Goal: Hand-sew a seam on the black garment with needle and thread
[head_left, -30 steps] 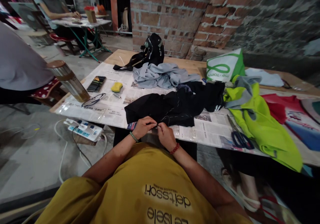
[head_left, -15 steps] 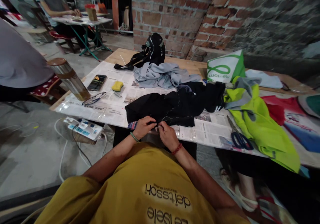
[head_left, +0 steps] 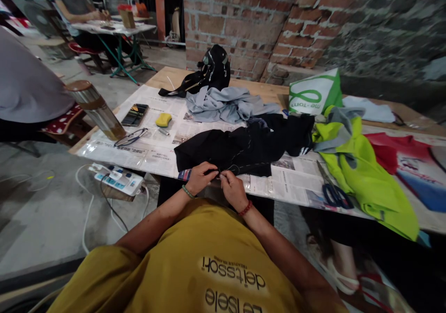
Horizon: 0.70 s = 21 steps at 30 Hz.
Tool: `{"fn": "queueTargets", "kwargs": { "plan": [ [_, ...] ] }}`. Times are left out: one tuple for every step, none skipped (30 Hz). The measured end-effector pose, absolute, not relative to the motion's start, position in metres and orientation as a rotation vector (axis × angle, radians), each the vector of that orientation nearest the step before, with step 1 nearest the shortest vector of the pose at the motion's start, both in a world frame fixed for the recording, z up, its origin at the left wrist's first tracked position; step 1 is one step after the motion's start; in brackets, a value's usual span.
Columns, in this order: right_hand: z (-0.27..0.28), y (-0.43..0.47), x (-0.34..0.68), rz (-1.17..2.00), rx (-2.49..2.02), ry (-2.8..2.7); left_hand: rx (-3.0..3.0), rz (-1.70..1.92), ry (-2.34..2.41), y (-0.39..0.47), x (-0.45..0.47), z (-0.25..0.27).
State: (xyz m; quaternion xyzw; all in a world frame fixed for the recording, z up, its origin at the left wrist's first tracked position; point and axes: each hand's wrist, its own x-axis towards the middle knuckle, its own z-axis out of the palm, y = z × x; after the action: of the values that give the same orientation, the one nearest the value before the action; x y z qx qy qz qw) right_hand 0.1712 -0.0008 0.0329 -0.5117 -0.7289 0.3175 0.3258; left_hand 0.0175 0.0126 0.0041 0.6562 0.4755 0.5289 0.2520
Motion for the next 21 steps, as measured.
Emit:
{"fn": "queueTargets", "kwargs": {
  "plan": [
    [0.032,-0.001,0.171,0.836,-1.348,-1.900,1.778,1.432,1.288,0.013,0.017,0.004],
    [0.032,-0.001,0.170,0.842,-1.352,-1.889,1.773,1.426,1.276,0.012,0.017,0.005],
    [0.031,-0.001,0.169,0.848,-1.354,-1.877,1.766,1.422,1.262,0.013,0.017,0.006],
    [0.030,-0.001,0.169,0.855,-1.353,-1.864,1.760,1.415,1.248,0.013,0.016,0.006],
    [0.029,-0.001,0.168,0.861,-1.349,-1.852,1.753,1.405,1.238,0.013,0.016,0.007],
    [0.028,-0.001,0.167,0.864,-1.343,-1.841,1.743,1.394,1.233,0.013,0.015,0.007],
    [0.027,0.000,0.167,0.866,-1.337,-1.831,1.732,1.382,1.232,0.014,0.015,0.008],
    [0.025,0.000,0.166,0.865,-1.332,-1.820,1.723,1.372,1.229,0.014,0.014,0.008],
    [0.024,0.000,0.166,0.865,-1.329,-1.810,1.716,1.363,1.223,0.015,0.014,0.008],
    [0.022,0.000,0.166,0.862,-1.326,-1.801,1.713,1.357,1.214,0.015,0.014,0.008],
    [0.020,0.000,0.166,0.859,-1.324,-1.792,1.715,1.353,1.198,0.015,0.014,0.008],
    [0.019,0.001,0.166,0.856,-1.322,-1.783,1.723,1.344,1.176,0.016,0.014,0.008],
    [0.018,0.001,0.166,0.853,-1.321,-1.775,1.735,1.333,1.151,0.016,0.015,0.008],
    [0.017,0.001,0.166,0.850,-1.319,-1.768,1.749,1.323,1.126,0.016,0.015,0.008],
    [0.017,0.002,0.166,0.848,-1.318,-1.762,1.764,1.312,1.104,0.016,0.015,0.008],
    [0.017,0.002,0.166,0.849,-1.317,-1.756,1.776,1.305,1.086,0.016,0.015,0.008],
    [0.017,0.002,0.165,0.854,-1.317,-1.749,1.785,1.300,1.076,0.016,0.015,0.009],
    [0.018,0.003,0.165,0.865,-1.314,-1.740,1.788,1.298,1.074,0.016,0.015,0.009],
    [0.018,0.003,0.165,0.884,-1.306,-1.730,1.788,1.295,1.077,0.016,0.014,0.010],
    [0.019,0.003,0.165,0.909,-1.296,-1.718,1.782,1.291,1.090,0.016,0.014,0.010],
    [0.019,0.003,0.165,0.941,-1.282,-1.703,1.768,1.290,1.114,0.016,0.013,0.011]
  ]
}}
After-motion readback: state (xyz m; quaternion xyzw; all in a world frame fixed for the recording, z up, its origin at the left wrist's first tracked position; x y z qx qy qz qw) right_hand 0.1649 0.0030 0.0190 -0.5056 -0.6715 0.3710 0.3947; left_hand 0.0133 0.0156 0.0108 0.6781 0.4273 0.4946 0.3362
